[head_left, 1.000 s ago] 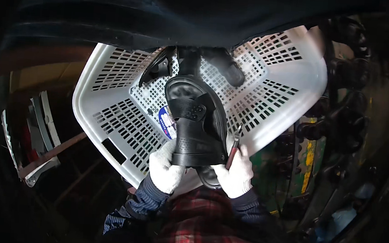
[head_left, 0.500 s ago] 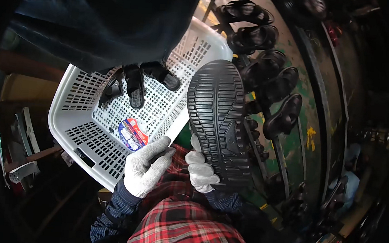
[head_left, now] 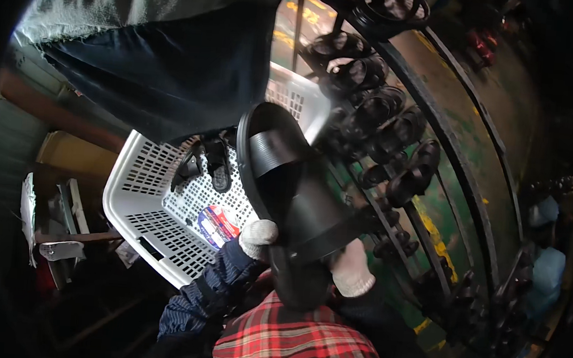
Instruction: The person picks up a sandal from a basket, trims excess material from the straps and sole using shears, and places it onto a rack, repeating the process for several sandals.
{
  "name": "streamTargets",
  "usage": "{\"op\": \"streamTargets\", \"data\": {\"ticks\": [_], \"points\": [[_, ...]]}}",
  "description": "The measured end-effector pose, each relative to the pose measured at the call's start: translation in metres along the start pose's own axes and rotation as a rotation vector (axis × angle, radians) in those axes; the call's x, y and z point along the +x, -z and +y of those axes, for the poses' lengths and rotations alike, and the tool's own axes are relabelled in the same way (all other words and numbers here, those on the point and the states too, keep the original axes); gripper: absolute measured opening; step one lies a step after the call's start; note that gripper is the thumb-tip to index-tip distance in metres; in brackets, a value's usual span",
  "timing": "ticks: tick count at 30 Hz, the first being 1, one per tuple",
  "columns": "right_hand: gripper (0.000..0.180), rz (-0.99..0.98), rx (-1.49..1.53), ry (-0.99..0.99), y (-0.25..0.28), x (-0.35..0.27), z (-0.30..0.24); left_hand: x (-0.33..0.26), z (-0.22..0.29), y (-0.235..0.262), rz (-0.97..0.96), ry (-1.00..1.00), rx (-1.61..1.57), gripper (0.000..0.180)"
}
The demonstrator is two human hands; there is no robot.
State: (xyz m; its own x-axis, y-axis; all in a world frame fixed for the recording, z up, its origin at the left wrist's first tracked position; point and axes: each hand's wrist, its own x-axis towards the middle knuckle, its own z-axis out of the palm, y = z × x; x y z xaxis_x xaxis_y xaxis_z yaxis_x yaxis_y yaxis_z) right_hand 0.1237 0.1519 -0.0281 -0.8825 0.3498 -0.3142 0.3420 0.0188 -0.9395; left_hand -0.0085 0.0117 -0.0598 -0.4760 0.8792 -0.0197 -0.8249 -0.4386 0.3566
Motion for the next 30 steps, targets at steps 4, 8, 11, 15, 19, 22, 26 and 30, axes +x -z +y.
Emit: {"op": "streamTargets", "data": {"ticks": [4,8,11,15,19,22,26,30], "points": [[0.079,0.235,-0.345,0.129,-0.009,-0.022,-0.053,-0.006,-0.001,0.025,0.131,0.071,-0.258,0.077],[0.073,0.228,-0.505,0.783,0.014,-0.009,-0.092,-0.002,-0.02,0.072,0.073,0.13,-0.263,0.072],[0.046,0.142,-0.323,0.892,0.006,0.01,-0.117,0.005,-0.018,0.079,0.048,0.161,-0.242,0.07],[0.034,-0.159,-0.299,0.585,0.013,-0.011,-0.067,0.041,0.023,-0.017,-0.059,0.124,-0.214,0.077],[0.051,0.067,-0.107,0.454,0.015,-0.021,-0.076,0.044,0.03,-0.016,-0.022,0.074,-0.158,0.092],[0.079,0.24,-0.162,0.301,0.024,0.003,-0.063,0.065,0.025,-0.024,-0.086,0.038,-0.246,0.089],[0.075,0.378,0.523,0.144,0.019,0.042,-0.059,0.112,0.027,-0.038,0.168,0.013,0.194,0.052],[0.056,0.6,0.857,0.471,0.051,0.097,-0.078,0.146,0.024,-0.036,-0.083,0.091,0.264,0.074]]}}
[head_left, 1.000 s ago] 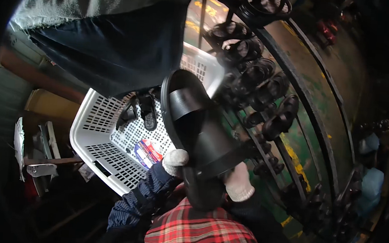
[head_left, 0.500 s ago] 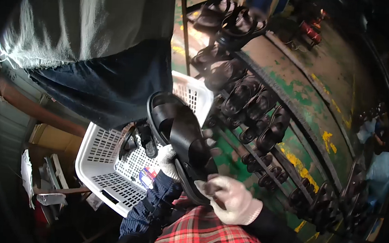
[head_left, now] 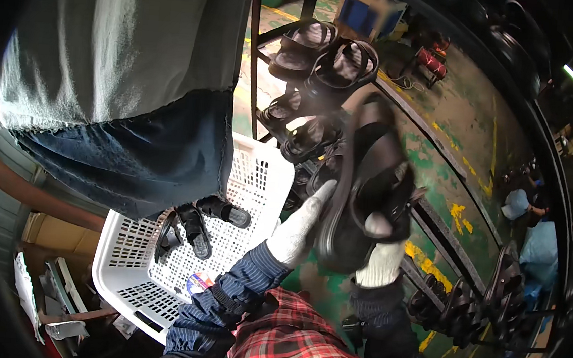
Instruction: The person picks up a sandal from a basket, trims excess material from the straps and sole using shears, and places it onto a rack, repeating the process for several sandals.
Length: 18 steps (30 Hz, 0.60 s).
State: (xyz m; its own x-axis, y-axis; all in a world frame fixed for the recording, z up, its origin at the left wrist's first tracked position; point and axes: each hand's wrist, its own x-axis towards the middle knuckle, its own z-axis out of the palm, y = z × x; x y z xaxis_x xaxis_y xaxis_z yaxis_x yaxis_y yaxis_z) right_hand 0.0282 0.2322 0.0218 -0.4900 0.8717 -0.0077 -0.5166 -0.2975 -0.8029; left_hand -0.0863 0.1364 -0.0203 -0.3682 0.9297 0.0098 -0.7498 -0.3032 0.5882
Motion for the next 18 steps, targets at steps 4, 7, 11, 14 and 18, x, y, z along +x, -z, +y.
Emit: {"op": "streamTargets", "data": {"ticks": [4,7,11,14,18], "points": [[0.047,0.211,0.001,0.128,-0.026,0.11,-0.016,-0.018,-0.002,0.024,-0.023,0.19,0.18,0.096],[0.062,0.25,-0.418,0.304,-0.037,0.201,0.022,-0.043,-0.012,0.064,0.087,0.284,0.062,0.095],[0.057,0.071,-0.447,0.378,-0.077,0.208,0.054,-0.087,-0.003,0.149,0.245,0.28,0.128,0.082],[0.028,0.276,-0.491,0.191,-0.055,0.186,0.049,-0.144,-0.015,0.226,0.686,0.349,0.261,0.068],[0.046,-0.058,-1.287,0.17,0.066,0.213,-0.034,-0.148,-0.072,0.336,0.98,0.591,0.359,0.069]]}}
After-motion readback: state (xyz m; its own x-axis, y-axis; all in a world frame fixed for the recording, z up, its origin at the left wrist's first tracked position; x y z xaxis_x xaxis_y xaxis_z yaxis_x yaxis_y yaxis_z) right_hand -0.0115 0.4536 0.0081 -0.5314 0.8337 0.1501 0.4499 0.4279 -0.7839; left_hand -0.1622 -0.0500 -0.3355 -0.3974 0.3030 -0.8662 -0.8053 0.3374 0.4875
